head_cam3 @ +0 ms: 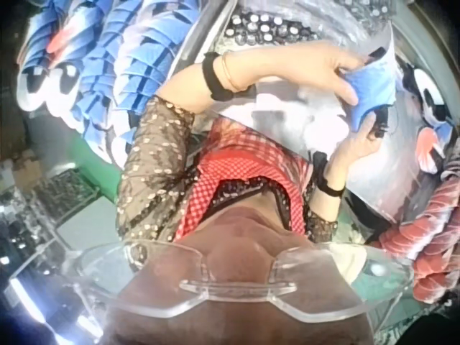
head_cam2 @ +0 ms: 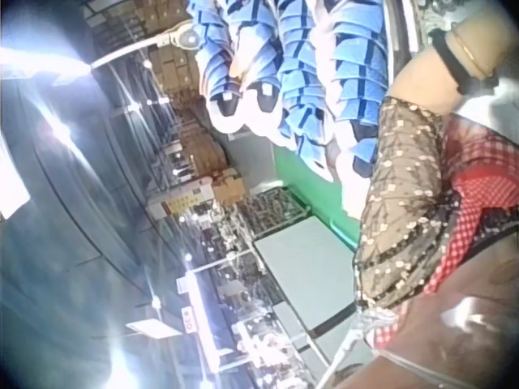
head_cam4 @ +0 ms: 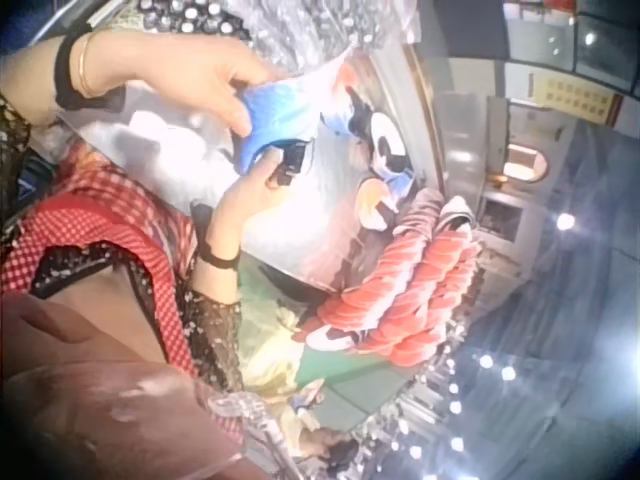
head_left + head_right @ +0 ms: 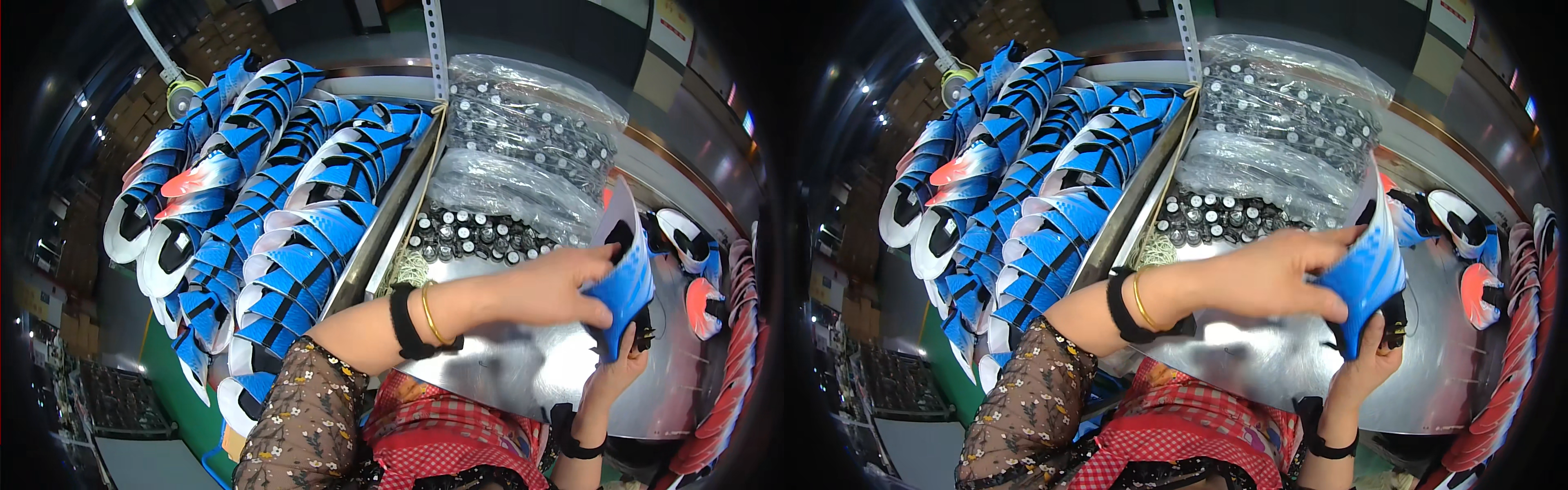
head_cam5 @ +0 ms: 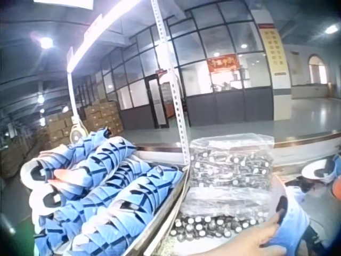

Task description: Attaching tags and components to shoe uppers using a fastening tool

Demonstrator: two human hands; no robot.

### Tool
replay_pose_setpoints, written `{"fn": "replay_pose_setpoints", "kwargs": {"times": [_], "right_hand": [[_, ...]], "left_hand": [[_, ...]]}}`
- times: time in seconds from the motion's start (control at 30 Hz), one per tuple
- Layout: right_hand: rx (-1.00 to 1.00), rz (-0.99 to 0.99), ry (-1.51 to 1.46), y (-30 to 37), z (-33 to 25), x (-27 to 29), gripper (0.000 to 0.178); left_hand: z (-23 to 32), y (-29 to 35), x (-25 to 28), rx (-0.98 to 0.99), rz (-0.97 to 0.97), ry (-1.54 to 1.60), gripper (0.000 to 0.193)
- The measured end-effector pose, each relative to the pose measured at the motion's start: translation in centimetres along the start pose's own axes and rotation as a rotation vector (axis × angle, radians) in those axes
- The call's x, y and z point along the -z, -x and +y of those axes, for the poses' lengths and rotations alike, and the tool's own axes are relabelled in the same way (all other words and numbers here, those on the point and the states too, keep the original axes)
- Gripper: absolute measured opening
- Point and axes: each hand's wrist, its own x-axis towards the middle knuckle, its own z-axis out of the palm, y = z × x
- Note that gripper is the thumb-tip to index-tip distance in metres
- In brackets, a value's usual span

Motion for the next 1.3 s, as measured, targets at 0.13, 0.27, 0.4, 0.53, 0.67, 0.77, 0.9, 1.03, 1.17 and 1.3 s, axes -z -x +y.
{"fn": "replay_pose_setpoints", "kwargs": {"times": [0.13,0.27,0.4,0.53,0.67,0.77,0.9,1.03,1.17,1.3], "right_hand": [[0.096,-0.102,0.096,0.0,-1.2,-1.0,0.031],[0.037,-0.069,0.196,0.7,-0.6,1.6,0.028],[-0.064,-0.007,0.281,1.5,-0.5,3.4,0.021],[-0.139,0.023,0.366,1.9,0.0,5.5,0.018],[-0.085,-0.003,0.424,2.6,1.2,7.0,0.018],[-0.195,0.010,0.379,3.1,-0.1,6.2,0.017],[-0.209,-0.012,0.398,3.4,-0.2,6.1,0.018],[-0.173,-0.030,0.395,3.7,-0.6,5.7,0.019],[-0.224,0.005,0.387,3.9,-0.2,6.1,0.019],[-0.206,-0.024,0.373,3.9,0.2,6.2,0.020]], "left_hand": [[-2.3,-3.0,7.7,0.010,0.435,-0.001,0.018],[-7.0,-3.4,20.8,0.014,1.171,-0.485,0.017],[-11.7,-0.5,29.8,0.136,1.294,-0.902,0.028],[-15.1,0.1,32.9,0.216,1.335,-1.052,0.030],[-16.3,-1.0,32.6,0.303,1.137,-0.829,0.027],[-15.9,-1.3,32.2,0.382,0.981,-0.860,0.030],[-15.7,-2.0,31.7,0.338,0.976,-0.963,0.029],[-14.9,-1.8,31.4,0.429,0.963,-0.968,0.027],[-13.5,-2.1,31.6,0.460,0.981,-0.975,0.029],[-12.5,-1.8,32.0,0.473,0.983,-0.953,0.034]]}}
